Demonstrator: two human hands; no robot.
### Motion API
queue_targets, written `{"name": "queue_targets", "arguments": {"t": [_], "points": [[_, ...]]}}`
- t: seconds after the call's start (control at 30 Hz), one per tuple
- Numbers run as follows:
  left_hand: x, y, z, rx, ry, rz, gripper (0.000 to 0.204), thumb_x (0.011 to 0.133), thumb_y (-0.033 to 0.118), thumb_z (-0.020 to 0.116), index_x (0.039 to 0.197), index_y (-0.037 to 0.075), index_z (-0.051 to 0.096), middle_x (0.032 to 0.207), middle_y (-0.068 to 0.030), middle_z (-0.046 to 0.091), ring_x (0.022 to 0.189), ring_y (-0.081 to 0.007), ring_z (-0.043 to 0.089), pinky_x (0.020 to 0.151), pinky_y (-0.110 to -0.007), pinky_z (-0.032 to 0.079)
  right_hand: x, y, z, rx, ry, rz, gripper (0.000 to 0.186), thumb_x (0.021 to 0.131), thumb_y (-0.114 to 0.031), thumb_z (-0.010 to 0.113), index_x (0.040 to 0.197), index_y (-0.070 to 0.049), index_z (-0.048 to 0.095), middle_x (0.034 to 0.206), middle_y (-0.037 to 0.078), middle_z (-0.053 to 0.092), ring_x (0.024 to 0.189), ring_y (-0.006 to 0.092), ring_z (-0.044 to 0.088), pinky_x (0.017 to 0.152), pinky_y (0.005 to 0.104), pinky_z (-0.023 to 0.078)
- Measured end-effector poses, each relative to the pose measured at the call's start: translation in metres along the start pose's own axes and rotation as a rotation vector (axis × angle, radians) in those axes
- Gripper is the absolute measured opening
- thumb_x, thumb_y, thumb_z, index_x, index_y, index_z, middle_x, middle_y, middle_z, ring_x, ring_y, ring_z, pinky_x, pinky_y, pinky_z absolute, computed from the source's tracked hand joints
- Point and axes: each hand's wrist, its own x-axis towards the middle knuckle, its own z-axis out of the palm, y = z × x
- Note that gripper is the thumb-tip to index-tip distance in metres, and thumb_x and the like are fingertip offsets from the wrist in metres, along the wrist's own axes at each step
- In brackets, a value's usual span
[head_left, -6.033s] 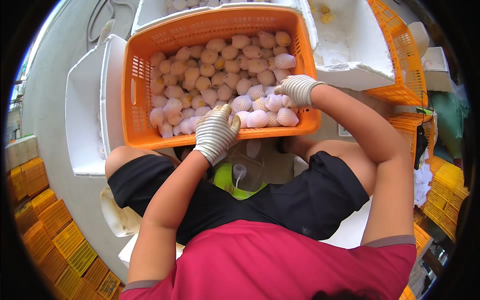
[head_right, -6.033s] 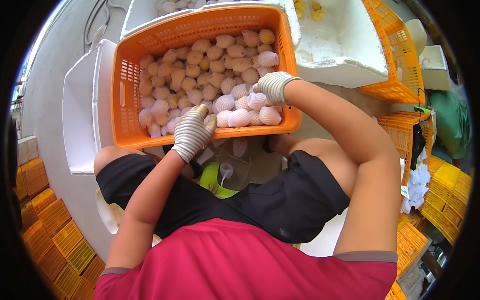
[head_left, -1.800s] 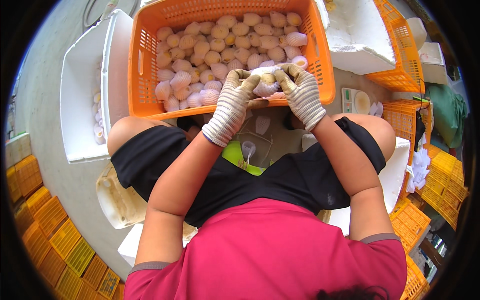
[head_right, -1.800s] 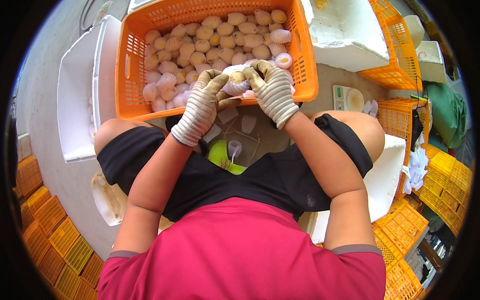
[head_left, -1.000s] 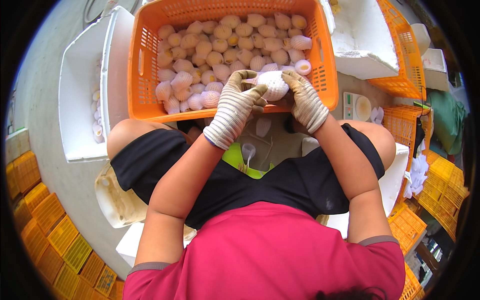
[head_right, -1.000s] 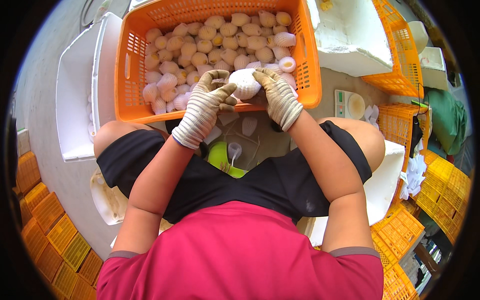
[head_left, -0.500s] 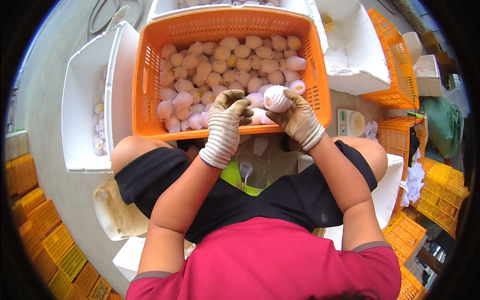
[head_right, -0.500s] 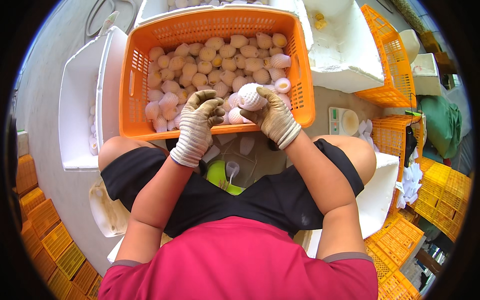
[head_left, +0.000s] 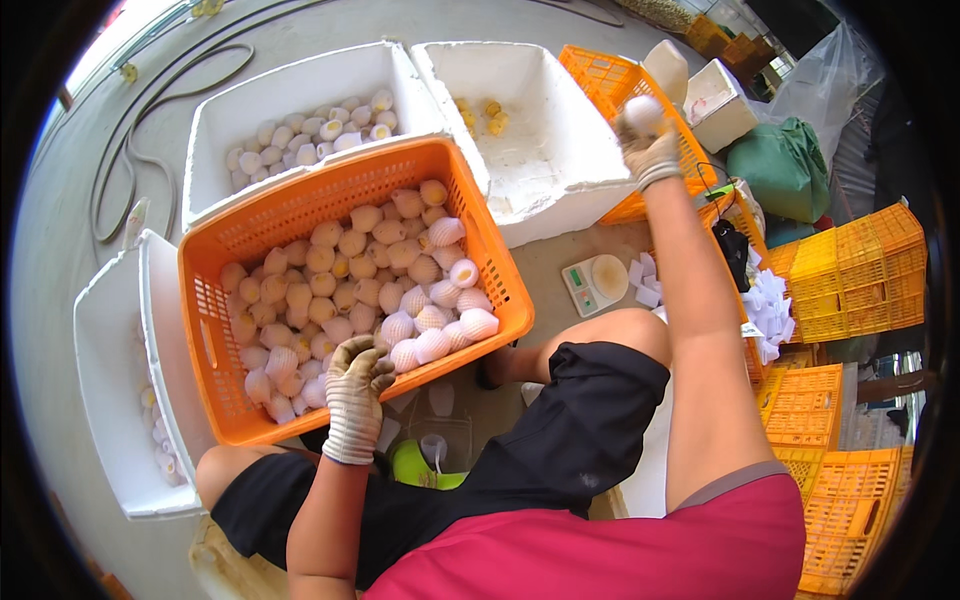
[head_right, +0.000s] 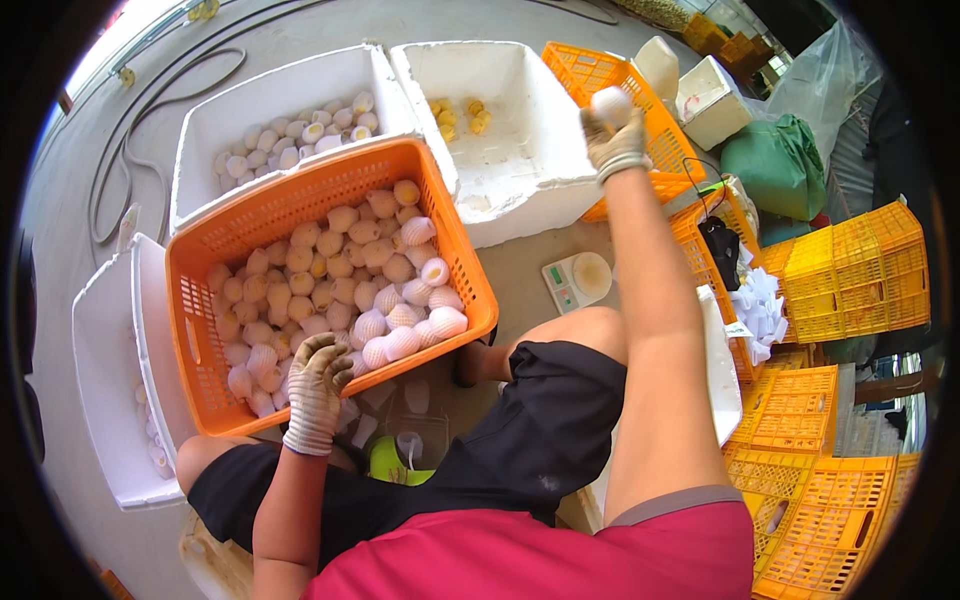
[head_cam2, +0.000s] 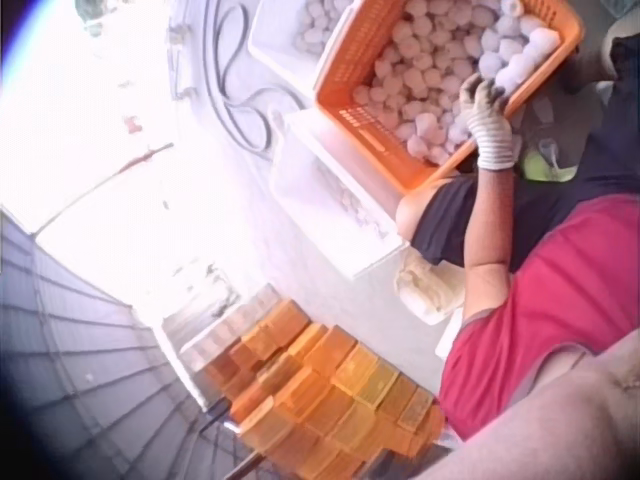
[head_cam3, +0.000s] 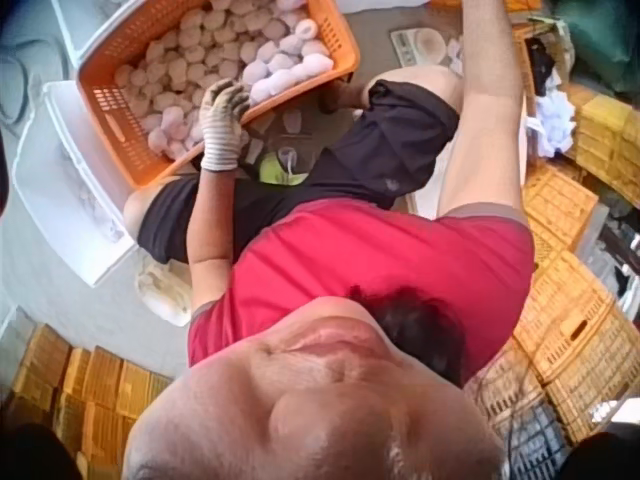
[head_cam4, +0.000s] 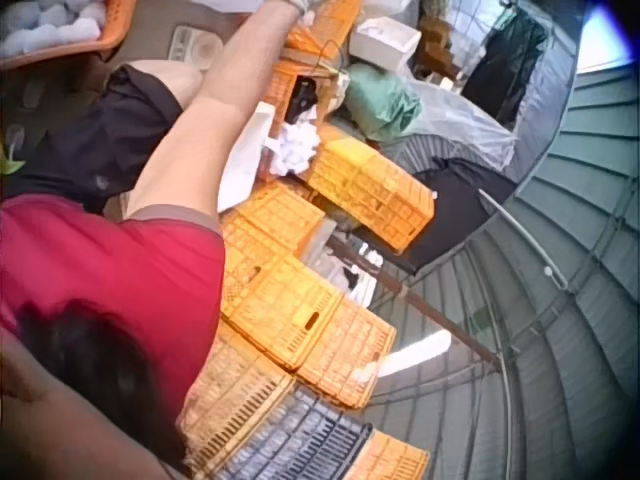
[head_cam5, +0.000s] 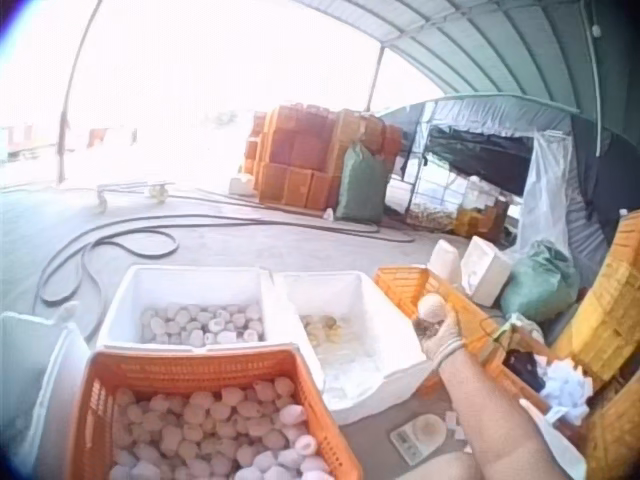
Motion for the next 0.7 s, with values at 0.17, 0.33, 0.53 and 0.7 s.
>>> {"name": "queue_targets", "arguments": {"t": [0.17,0.33,0.53,0.7], "points": [[0.0,0.002,-0.014,0.015,0.048,0.061,0.017,0.091,0.007,0.061,0.108,0.007,0.057,0.092,-0.0066,0.065,0.074,-0.0146,0.063,0.064,-0.025,0.052,0.004,0.036,-0.002,-0.482,-0.038,0.064,0.036,0.1,-0.035,0.05,0.103,0.0,0.057,0.083,0.014,0.066,0.068,0.0229,0.067,0.067,0.0358,0.062],[0.012,0.009,-0.023,-0.011,0.111,0.116,0.017,0.093,0.007,0.059,0.109,0.005,0.056,0.093,-0.0094,0.066,0.073,-0.0159,0.065,0.064,-0.025,0.054,-0.171,0.18,0.005,-1.106,-0.813,0.47,0.034,0.089,-0.022,0.07,0.118,-0.005,0.066,0.094,0.005,0.071,0.081,0.0134,0.067,0.067,0.0261,0.056],[0.01,0.011,-0.03,-0.06,0.143,0.124,0.014,0.094,0.006,0.057,0.108,0.005,0.056,0.094,-0.0095,0.066,0.075,-0.0162,0.066,0.065,-0.026,0.055,-0.275,0.282,0.001,-2.197,-1.771,0.24,0.062,0.08,-0.05,0.066,0.124,-0.006,0.063,0.116,0.022,0.067,0.107,0.0368,0.064,0.093,0.0429,0.05],[0.003,0.018,-0.02,-0.041,0.073,0.084,0.017,0.094,0.008,0.058,0.11,0.005,0.058,0.097,-0.0085,0.067,0.079,-0.0169,0.067,0.068,-0.027,0.056,-0.273,0.307,-0.019,-2.195,-1.543,0.375,0.052,0.078,-0.042,0.066,0.116,-0.006,0.067,0.113,0.022,0.067,0.109,0.0349,0.063,0.093,0.04,0.049]]}}
